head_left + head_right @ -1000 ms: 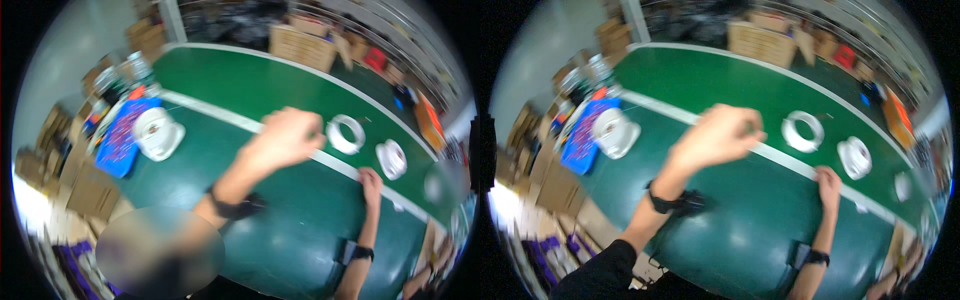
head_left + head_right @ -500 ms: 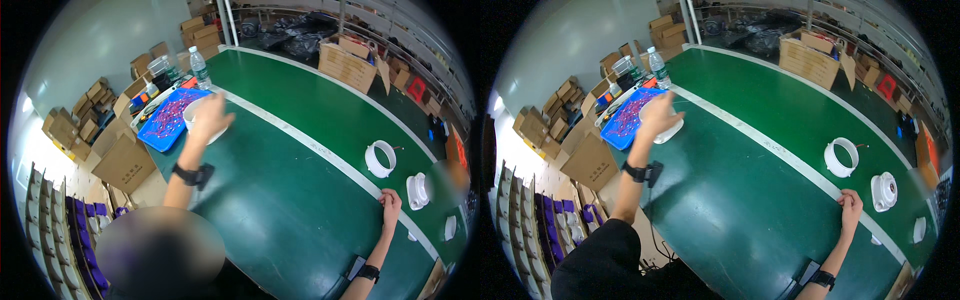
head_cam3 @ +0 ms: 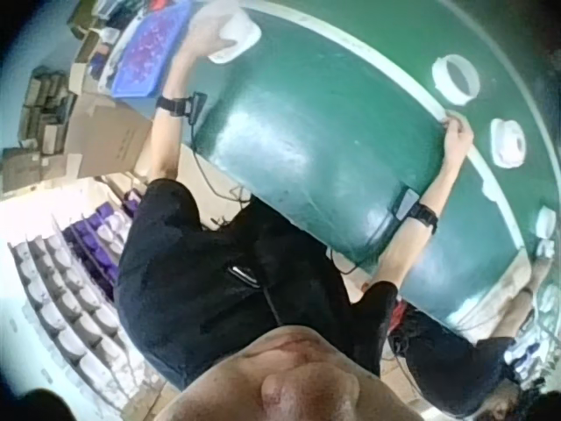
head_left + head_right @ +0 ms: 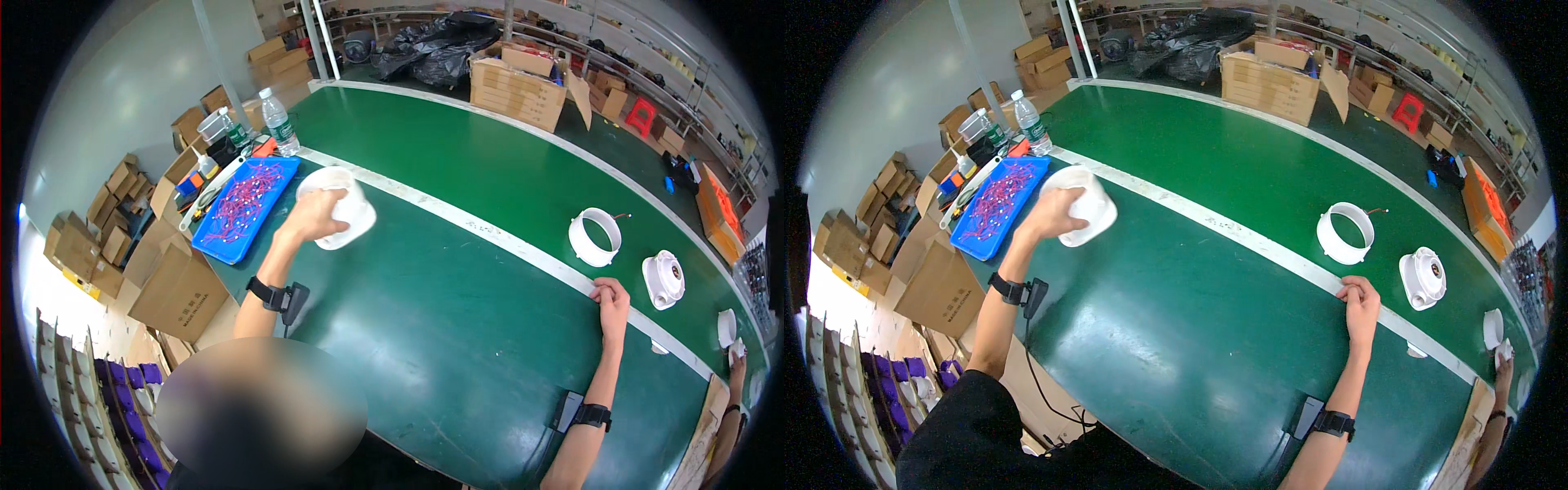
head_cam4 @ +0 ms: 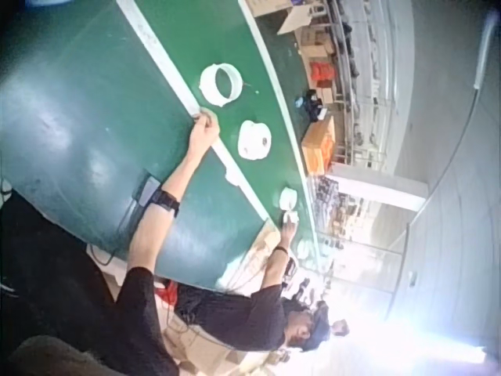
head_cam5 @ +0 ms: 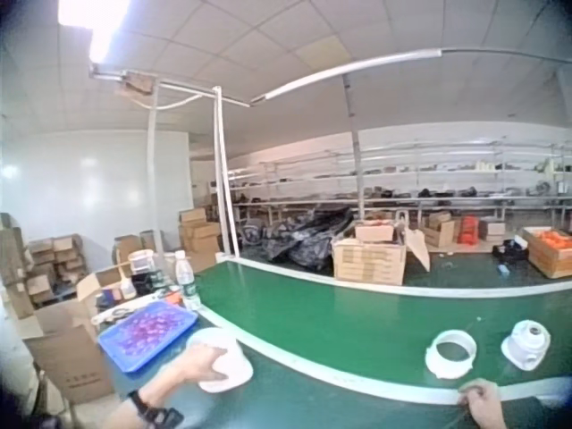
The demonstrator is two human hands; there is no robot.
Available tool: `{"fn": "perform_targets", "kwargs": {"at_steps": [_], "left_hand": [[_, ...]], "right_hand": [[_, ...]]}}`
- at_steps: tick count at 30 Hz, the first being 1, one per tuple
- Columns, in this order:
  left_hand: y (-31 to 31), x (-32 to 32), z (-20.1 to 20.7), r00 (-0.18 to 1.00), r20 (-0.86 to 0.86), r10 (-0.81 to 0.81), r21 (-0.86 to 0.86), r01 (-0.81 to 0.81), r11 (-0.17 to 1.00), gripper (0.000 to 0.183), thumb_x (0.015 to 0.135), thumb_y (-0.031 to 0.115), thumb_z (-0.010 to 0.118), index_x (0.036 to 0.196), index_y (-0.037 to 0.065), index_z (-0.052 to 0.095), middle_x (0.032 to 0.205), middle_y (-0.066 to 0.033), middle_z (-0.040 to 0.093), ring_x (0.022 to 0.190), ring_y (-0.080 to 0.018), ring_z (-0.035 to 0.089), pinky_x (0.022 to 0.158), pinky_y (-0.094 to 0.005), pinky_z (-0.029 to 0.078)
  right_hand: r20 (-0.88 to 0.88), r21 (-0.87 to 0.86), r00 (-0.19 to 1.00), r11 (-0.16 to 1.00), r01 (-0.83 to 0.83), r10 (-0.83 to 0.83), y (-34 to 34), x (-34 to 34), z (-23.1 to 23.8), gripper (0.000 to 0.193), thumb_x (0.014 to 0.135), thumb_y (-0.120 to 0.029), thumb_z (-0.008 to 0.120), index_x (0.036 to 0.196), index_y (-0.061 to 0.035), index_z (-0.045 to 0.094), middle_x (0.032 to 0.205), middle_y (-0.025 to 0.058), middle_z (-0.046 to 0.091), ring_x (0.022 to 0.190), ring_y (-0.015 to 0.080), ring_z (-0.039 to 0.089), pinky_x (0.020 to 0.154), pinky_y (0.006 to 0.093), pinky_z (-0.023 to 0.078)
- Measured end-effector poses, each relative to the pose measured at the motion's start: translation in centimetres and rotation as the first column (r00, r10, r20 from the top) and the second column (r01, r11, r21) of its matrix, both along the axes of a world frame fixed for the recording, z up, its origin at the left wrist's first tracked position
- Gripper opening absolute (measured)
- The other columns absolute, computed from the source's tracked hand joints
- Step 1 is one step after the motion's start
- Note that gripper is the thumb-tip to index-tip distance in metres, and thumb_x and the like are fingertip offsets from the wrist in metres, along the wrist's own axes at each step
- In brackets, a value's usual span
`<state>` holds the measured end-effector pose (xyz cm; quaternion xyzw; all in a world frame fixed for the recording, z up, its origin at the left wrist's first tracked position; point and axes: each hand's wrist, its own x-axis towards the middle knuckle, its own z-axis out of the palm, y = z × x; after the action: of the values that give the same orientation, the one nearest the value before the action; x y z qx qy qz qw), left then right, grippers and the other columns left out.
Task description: Assemble white plastic housing components and organize them on a table and pallet.
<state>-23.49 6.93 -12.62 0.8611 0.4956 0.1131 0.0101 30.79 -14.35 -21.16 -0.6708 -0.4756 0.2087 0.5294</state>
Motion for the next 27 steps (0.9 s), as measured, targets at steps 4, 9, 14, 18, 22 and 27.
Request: {"fn": "perform_targets", "kwargs": {"at_steps": [4, 9, 14, 18, 22, 27], "left_hand": [[-0.5, 7.6, 1.9, 0.992, 0.02, -0.124, 0.01, 0.124, 0.992, 0.05, 0.067, 0.015, 0.073, 0.114, 0.003, 0.062, 0.1, -0.0228, 0.067, 0.099, -0.0373, 0.063, 0.087, -0.046, 0.05], [6.7, 16.1, 0.3, 0.99, 0.024, -0.14, 0.001, 0.14, 0.99, 0.038, 0.072, 0.018, 0.07, 0.105, 0.001, 0.059, 0.099, -0.0234, 0.066, 0.096, -0.038, 0.063, 0.084, -0.0482, 0.05], [12.6, 17.6, 1.4, 0.973, 0.215, -0.089, 0.14, 0.06, 0.988, 0.058, 0.073, 0.035, 0.076, 0.115, -0.002, 0.059, 0.095, -0.0247, 0.067, 0.088, -0.037, 0.066, 0.078, -0.0435, 0.053], [16.0, 13.6, 1.4, 0.951, 0.309, -0.01, -0.076, 0.035, 0.997, 0.06, 0.074, 0.031, 0.077, 0.119, -0.004, 0.058, 0.106, -0.0206, 0.068, 0.098, -0.0319, 0.066, 0.085, -0.0381, 0.051], [16.9, 12.6, -0.5, 0.537, 0.844, 0.015, -0.142, 0.195, 0.97, 0.045, 0.079, 0.025, 0.074, 0.112, -0.003, 0.063, 0.097, -0.0101, 0.068, 0.085, -0.0168, 0.064, 0.075, -0.0296, 0.05], [16.0, 10.9, 6.0, 0.405, 0.912, -0.065, -0.079, 0.33, 0.941, 0.034, 0.083, 0.029, 0.067, 0.103, 0.002, 0.064, 0.079, 0.0015, 0.057, 0.07, -0.0076, 0.052, 0.057, -0.0239, 0.038]], "right_hand": [[0.009, 0.019, 1.0, 1.0, -0.004, 0.004, -0.2, -0.2, -0.1, 0.022, 0.086, -0.001, 0.044, 0.096, 0.004, 0.064, 0.072, 0.0063, 0.063, 0.068, 0.0113, 0.059, 0.065, 0.0248, 0.046], [-0.002, 0.013, 1.0, 1.0, -0.016, 0.016, 0.5, -0.7, -0.8, 0.022, 0.087, 0.0, 0.044, 0.096, 0.0045, 0.064, 0.073, 0.0065, 0.063, 0.069, 0.0119, 0.06, 0.067, 0.0255, 0.048], [-0.026, 0.032, 1.0, 0.999, 0.006, -0.005, 0.4, -1.1, 0.1, 0.022, 0.087, 0.0, 0.044, 0.096, 0.0046, 0.064, 0.072, 0.006, 0.063, 0.068, 0.012, 0.06, 0.065, 0.0246, 0.047], [-0.065, 0.026, 0.998, 1.0, -0.002, 0.004, 0.7, -0.7, 0.1, 0.022, 0.087, 0.0, 0.044, 0.096, 0.0054, 0.064, 0.071, 0.006, 0.063, 0.067, 0.0111, 0.059, 0.063, 0.0238, 0.046], [-0.091, 0.0, 0.995, 1.0, 0.03, -0.03, 0.1, 0.2, -0.2, 0.023, 0.087, 0.0, 0.044, 0.096, 0.0056, 0.063, 0.07, 0.0057, 0.063, 0.065, 0.0101, 0.058, 0.062, 0.0232, 0.045], [-0.103, 0.008, 0.995, 1.0, 0.009, -0.008, 0.5, -0.1, -0.3, 0.022, 0.087, -0.001, 0.044, 0.096, 0.0051, 0.064, 0.07, 0.0056, 0.063, 0.064, 0.0096, 0.056, 0.061, 0.0233, 0.044]]}}
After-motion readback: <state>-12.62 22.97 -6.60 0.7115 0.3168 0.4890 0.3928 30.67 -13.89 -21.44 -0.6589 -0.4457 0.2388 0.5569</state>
